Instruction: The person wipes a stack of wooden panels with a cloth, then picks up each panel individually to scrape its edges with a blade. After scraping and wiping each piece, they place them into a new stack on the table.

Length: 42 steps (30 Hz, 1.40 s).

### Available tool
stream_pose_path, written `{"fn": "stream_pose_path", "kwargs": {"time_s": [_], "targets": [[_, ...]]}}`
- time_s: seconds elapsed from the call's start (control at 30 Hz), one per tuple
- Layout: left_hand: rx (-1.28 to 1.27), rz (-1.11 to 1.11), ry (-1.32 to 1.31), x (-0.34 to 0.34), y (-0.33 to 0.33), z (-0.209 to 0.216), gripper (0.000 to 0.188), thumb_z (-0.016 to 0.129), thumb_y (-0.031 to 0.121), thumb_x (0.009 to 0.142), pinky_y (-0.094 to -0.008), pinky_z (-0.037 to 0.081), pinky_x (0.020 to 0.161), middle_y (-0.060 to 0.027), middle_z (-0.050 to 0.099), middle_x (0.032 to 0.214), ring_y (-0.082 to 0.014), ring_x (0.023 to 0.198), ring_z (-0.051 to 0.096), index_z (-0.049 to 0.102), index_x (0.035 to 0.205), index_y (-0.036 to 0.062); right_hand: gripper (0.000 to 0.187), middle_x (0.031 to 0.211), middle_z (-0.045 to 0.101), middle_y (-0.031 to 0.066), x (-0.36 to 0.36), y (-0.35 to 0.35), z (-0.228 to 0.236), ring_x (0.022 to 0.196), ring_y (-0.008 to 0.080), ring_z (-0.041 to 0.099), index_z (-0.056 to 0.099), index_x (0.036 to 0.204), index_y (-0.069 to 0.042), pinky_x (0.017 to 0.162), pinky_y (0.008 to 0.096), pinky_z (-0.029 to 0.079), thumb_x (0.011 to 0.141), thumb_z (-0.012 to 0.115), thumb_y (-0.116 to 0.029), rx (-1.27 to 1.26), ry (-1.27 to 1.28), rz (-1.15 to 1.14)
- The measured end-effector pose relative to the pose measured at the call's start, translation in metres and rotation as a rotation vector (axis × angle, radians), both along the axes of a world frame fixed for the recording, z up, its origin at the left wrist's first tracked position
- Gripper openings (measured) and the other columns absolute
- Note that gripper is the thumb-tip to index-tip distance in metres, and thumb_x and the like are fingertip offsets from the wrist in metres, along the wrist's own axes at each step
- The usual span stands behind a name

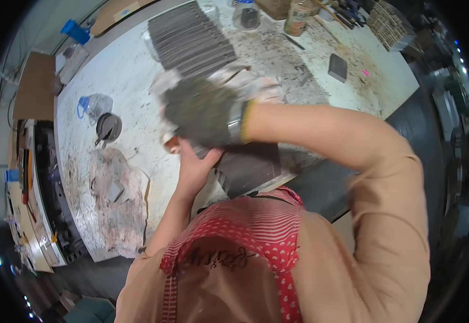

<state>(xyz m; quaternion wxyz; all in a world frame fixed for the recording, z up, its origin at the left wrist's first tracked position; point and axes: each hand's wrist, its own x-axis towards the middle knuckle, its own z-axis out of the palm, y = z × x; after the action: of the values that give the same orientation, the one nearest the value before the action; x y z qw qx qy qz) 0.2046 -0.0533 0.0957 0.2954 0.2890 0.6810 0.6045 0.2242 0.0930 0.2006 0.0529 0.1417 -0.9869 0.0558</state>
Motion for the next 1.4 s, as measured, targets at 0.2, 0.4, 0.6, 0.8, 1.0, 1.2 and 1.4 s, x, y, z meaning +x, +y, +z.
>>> {"fn": "stream_pose_path", "kwargs": {"time_s": [0.2, 0.4, 0.6, 0.8, 1.0, 1.2, 1.4], "targets": [[0.017, -0.122, -0.039, -0.008, -0.008, -0.011, 0.052, 0.073, 0.017, 0.079, -0.0339, 0.042, 0.097, -0.0140, 0.061, 0.116, -0.0216, 0.109, 0.057, 0.053, 0.122, -0.0040, 0.031, 0.094, 0.062, 0.0127, -0.039, -0.023, 0.000, 0.091, 0.0251, 0.059, 0.060, 0.088, -0.006, 0.077, 0.0349, 0.050, 0.090, 0.050, -0.036, -0.240, 0.100, 0.086], [0.054, -0.027, -0.063, 0.003, 0.001, 0.019, 0.109, 0.073, 0.021, 0.078, -0.0345, 0.031, 0.107, -0.0255, 0.028, 0.144, -0.0299, 0.127, 0.039, -0.007, 0.148, -0.0028, 0.033, 0.099, 0.063, 0.0117, -0.022, 0.086, 0.008, 0.089, 0.0266, 0.062, 0.060, 0.112, -0.005, 0.082, 0.0340, 0.051, 0.084, 0.060, -0.022, 0.063, 0.241, -0.231], [-0.050, -0.049, -0.044, 0.002, 0.000, 0.014, 0.079, 0.070, 0.017, 0.081, -0.0362, 0.037, 0.101, -0.0194, 0.044, 0.131, -0.0264, 0.117, 0.048, 0.020, 0.139, -0.0035, 0.035, 0.089, 0.062, 0.0145, -0.080, -0.035, -0.021, 0.088, 0.0289, 0.063, 0.064, 0.104, -0.010, 0.084, 0.0420, 0.049, 0.072, 0.069, -0.022, -0.268, 0.181, 0.007], [-0.067, -0.107, -0.030, -0.003, -0.001, 0.004, 0.064, 0.072, 0.023, 0.079, -0.0366, 0.035, 0.103, -0.0180, 0.046, 0.132, -0.0280, 0.122, 0.045, 0.044, 0.129, -0.0060, 0.034, 0.093, 0.062, 0.0127, -0.047, -0.037, 0.027, 0.085, 0.0250, 0.060, 0.059, 0.104, -0.004, 0.080, 0.0360, 0.049, 0.093, 0.050, -0.035, -0.687, 0.003, -0.082], [0.032, -0.006, 0.075, 0.003, 0.004, 0.014, 0.114, 0.075, 0.020, 0.075, -0.0361, 0.024, 0.112, -0.0286, 0.015, 0.149, -0.0338, 0.136, 0.026, -0.011, 0.146, -0.0052, 0.019, 0.092, 0.064, 0.0113, -0.027, 0.031, 0.018, 0.080, 0.0253, 0.064, 0.064, 0.097, -0.009, 0.077, 0.0398, 0.051, 0.081, 0.061, -0.020, 0.156, 0.058, 0.043], [0.063, -0.061, -0.104, -0.001, 0.000, 0.014, 0.112, 0.072, 0.014, 0.076, -0.0371, 0.025, 0.111, -0.0270, 0.017, 0.147, -0.0316, 0.135, 0.030, -0.014, 0.146, -0.0003, 0.017, 0.092, 0.065, 0.0118, 0.024, 0.139, 0.039, 0.088, 0.0267, 0.064, 0.069, 0.093, -0.009, 0.082, 0.0363, 0.051, 0.076, 0.066, -0.010, 0.273, -0.197, -0.202], [0.085, -0.027, -0.015, 0.002, -0.002, 0.012, 0.106, 0.069, 0.011, 0.080, -0.0366, 0.028, 0.109, -0.0246, 0.022, 0.146, -0.0301, 0.131, 0.034, -0.013, 0.146, -0.0007, 0.017, 0.097, 0.064, 0.0151, -0.007, 0.051, 0.034, 0.092, 0.0257, 0.063, 0.061, 0.100, -0.005, 0.082, 0.0369, 0.050, 0.085, 0.056, -0.008, -0.132, -0.171, -0.446]]}}
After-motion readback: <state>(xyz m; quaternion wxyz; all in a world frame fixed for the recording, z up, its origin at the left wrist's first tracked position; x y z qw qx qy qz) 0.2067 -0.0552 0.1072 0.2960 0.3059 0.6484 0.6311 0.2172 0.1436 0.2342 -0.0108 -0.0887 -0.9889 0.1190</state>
